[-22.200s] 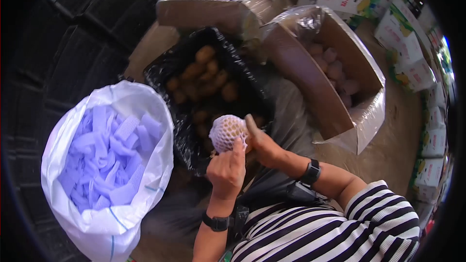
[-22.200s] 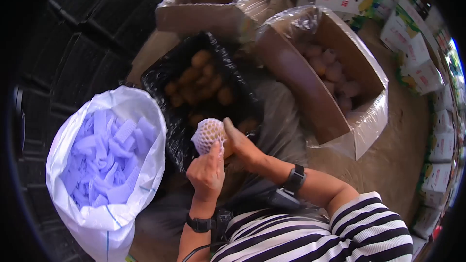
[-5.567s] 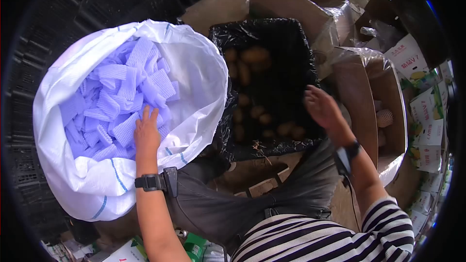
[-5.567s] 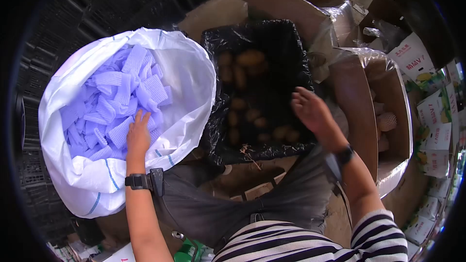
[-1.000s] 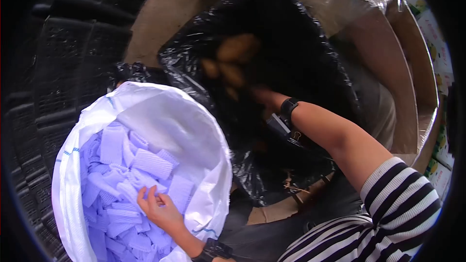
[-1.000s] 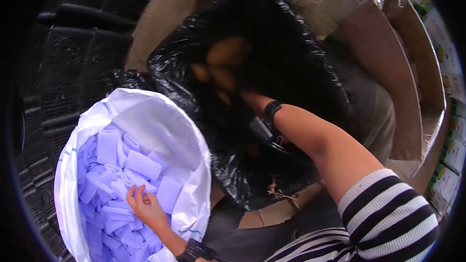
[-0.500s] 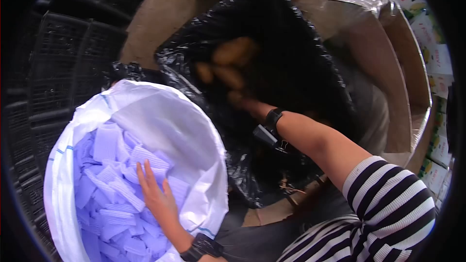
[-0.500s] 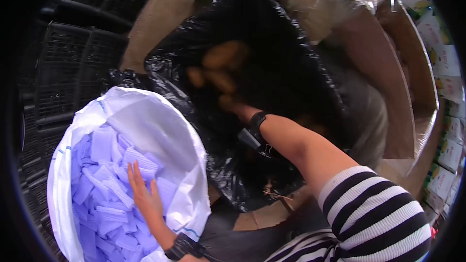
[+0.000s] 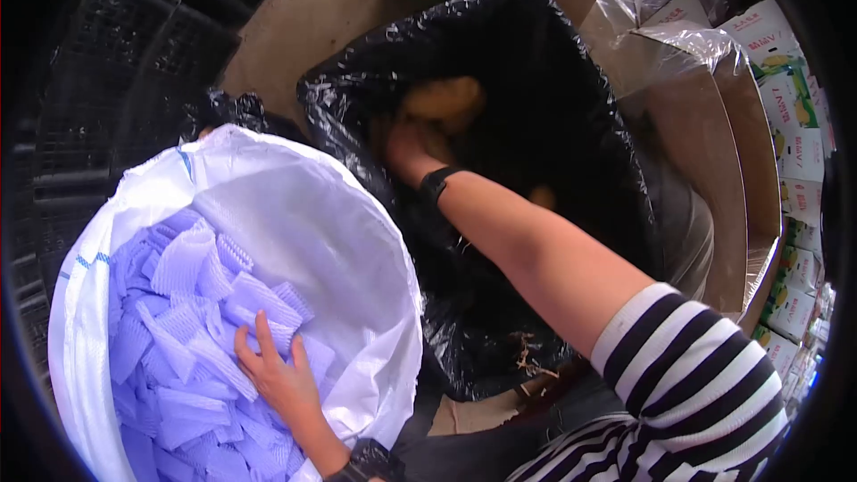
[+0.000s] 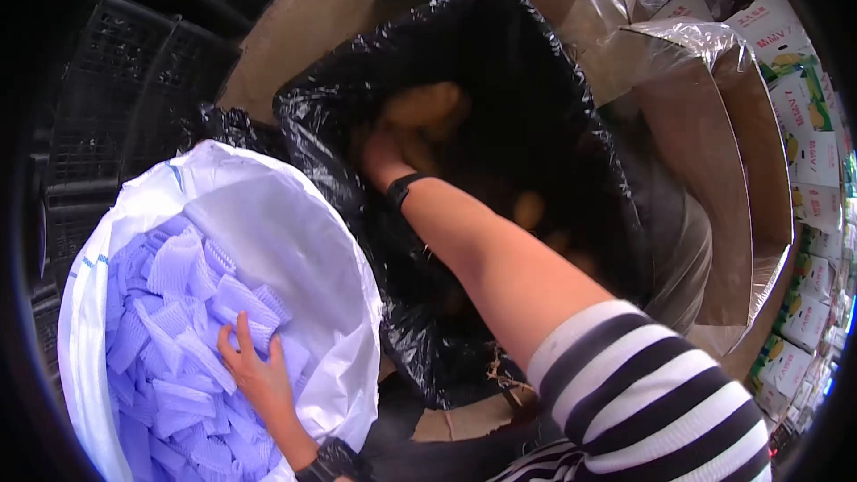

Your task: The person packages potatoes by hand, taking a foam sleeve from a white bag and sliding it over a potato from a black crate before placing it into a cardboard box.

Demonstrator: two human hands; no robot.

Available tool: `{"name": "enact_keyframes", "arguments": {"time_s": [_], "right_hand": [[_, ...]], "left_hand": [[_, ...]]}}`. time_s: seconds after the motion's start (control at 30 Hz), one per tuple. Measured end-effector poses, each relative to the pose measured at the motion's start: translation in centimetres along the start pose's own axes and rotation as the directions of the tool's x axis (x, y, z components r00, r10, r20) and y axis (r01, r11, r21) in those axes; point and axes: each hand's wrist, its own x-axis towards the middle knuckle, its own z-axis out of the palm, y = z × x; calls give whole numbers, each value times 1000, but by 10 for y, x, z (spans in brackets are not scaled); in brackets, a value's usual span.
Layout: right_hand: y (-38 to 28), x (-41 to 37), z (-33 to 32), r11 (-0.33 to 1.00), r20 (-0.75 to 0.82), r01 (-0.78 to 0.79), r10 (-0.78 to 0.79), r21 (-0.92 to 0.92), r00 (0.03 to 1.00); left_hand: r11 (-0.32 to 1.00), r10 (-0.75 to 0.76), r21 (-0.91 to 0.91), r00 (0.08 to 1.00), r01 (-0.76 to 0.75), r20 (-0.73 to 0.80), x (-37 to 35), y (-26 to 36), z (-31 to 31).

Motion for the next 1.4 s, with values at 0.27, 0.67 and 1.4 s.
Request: {"name": "enact_keyframes", "arguments": {"time_s": [0.27,0.67,1.4], "right_hand": [[56,-57,-52,128,442,-446,59,886,895],[85,-226,-276,-61,602,-679,-410,732,685],[236,-326,-381,-510,95,283,595,812,798]], "left_hand": [[963,-83,-247,989,112,125,-9,-11,-4],[982,169,160,846,-100,-506,-73,47,-72],[784,458,-313,840,-536,-292,-136,163,-67]]}}
